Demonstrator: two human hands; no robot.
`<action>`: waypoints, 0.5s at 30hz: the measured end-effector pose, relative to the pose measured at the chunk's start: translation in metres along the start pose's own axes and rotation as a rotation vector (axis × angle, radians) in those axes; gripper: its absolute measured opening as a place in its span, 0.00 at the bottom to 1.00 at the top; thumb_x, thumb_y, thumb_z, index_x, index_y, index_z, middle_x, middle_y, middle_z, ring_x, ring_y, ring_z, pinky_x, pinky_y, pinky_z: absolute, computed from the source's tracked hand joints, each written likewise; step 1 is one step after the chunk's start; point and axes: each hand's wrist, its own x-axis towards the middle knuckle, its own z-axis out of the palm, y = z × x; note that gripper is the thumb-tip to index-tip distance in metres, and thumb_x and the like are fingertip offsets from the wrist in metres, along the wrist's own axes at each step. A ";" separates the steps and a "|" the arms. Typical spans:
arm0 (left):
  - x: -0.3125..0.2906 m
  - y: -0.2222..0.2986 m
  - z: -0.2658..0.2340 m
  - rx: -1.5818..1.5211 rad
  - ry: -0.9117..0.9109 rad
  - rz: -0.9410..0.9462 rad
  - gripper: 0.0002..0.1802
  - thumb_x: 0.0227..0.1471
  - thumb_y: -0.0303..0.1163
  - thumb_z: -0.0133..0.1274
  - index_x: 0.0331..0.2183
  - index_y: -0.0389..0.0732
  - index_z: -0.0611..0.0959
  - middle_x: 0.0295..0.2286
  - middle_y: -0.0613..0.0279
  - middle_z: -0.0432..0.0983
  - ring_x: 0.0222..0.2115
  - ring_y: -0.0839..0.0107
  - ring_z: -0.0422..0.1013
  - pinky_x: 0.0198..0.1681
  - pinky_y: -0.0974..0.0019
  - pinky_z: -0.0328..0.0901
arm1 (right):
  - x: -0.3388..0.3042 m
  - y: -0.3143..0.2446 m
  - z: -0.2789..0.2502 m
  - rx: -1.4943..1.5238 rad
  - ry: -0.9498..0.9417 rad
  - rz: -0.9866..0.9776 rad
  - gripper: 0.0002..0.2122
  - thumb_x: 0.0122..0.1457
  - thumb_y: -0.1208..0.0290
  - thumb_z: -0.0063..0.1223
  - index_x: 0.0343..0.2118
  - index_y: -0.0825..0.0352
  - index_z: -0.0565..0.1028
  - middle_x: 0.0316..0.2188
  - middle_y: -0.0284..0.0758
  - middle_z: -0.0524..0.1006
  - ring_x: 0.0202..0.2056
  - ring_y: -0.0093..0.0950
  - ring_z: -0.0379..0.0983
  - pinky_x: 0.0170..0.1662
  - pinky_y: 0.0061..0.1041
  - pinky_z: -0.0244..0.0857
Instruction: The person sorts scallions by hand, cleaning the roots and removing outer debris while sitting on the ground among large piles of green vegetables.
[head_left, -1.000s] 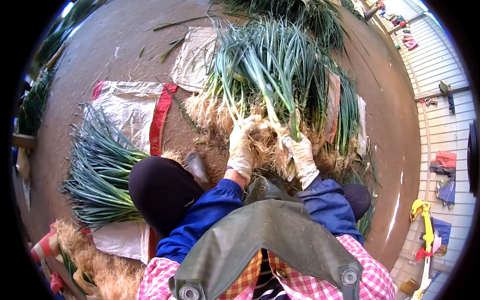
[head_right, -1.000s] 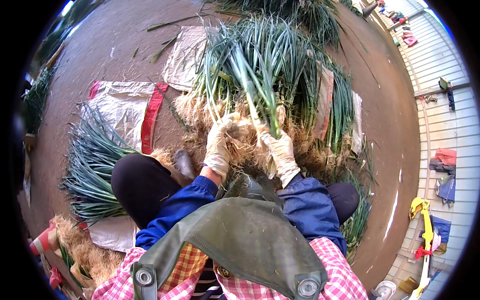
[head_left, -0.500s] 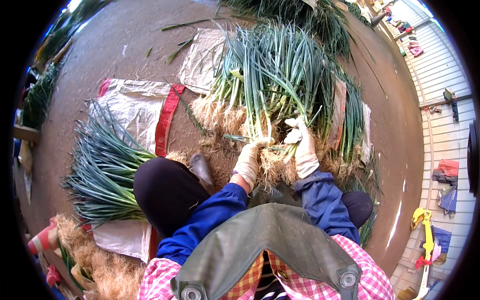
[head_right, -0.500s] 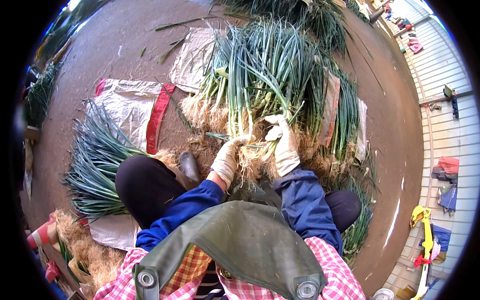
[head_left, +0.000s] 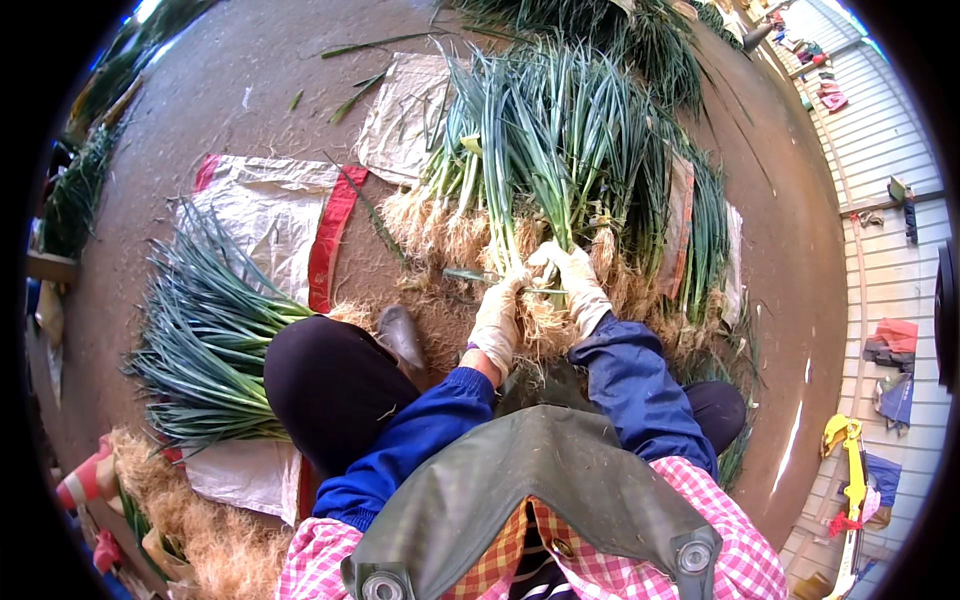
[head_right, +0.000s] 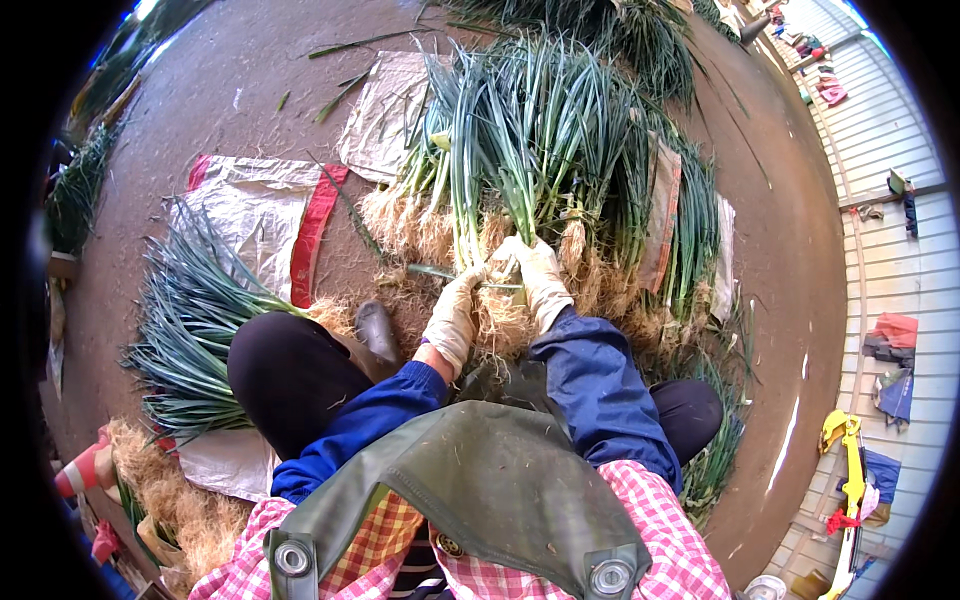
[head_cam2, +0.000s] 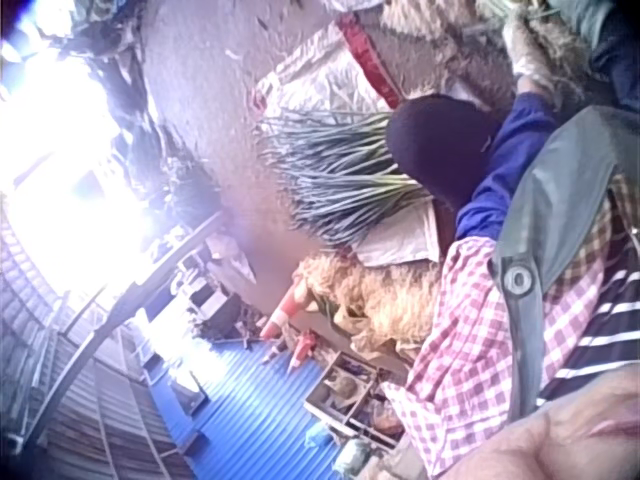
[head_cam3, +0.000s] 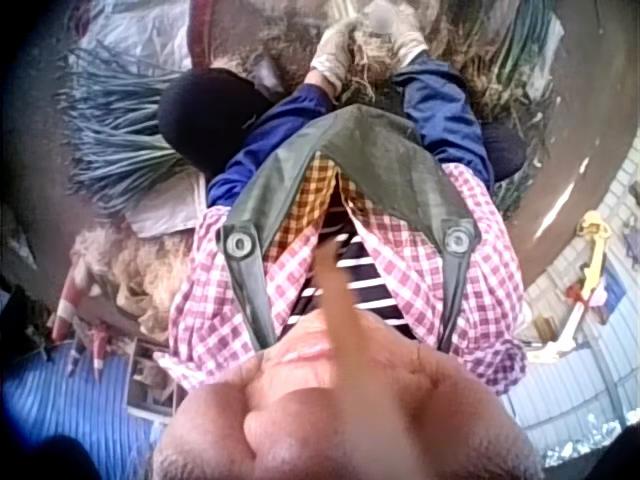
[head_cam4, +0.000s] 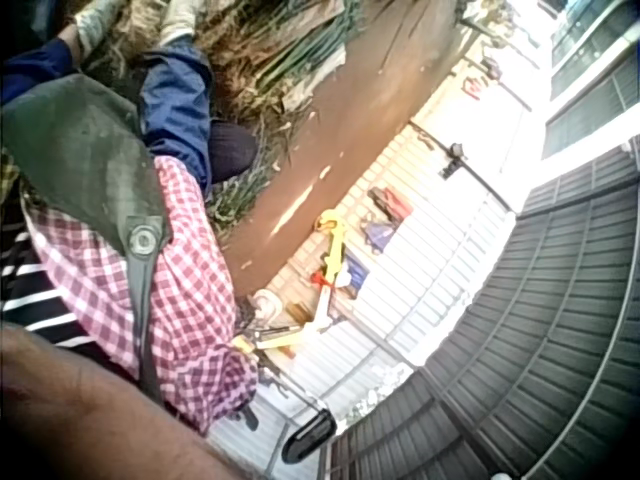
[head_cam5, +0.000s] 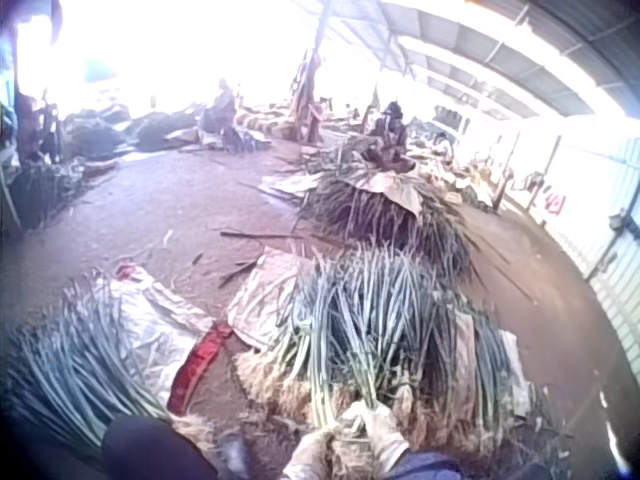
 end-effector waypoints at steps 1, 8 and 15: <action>0.000 -0.003 0.008 -0.027 -0.002 -0.010 0.12 0.50 0.34 0.54 0.35 0.36 0.79 0.24 0.61 0.77 0.21 0.68 0.73 0.25 0.67 0.70 | 0.004 0.011 -0.008 -0.043 0.089 -0.116 0.09 0.59 0.66 0.51 0.30 0.68 0.75 0.25 0.32 0.79 0.25 0.22 0.74 0.29 0.20 0.68; -0.009 0.001 0.000 0.005 -0.087 -0.064 0.13 0.55 0.34 0.49 0.38 0.35 0.76 0.30 0.50 0.78 0.29 0.59 0.76 0.34 0.59 0.72 | -0.003 -0.037 -0.032 -0.334 0.687 -0.216 0.07 0.61 0.68 0.47 0.30 0.64 0.74 0.21 0.29 0.76 0.20 0.18 0.70 0.20 0.21 0.61; -0.006 -0.009 -0.001 -0.041 -0.302 -0.104 0.12 0.55 0.31 0.49 0.37 0.31 0.75 0.33 0.47 0.77 0.32 0.59 0.76 0.38 0.58 0.73 | 0.001 -0.073 -0.056 0.196 0.296 0.013 0.10 0.49 0.68 0.64 0.33 0.64 0.75 0.15 0.25 0.70 0.11 0.16 0.62 0.14 0.16 0.61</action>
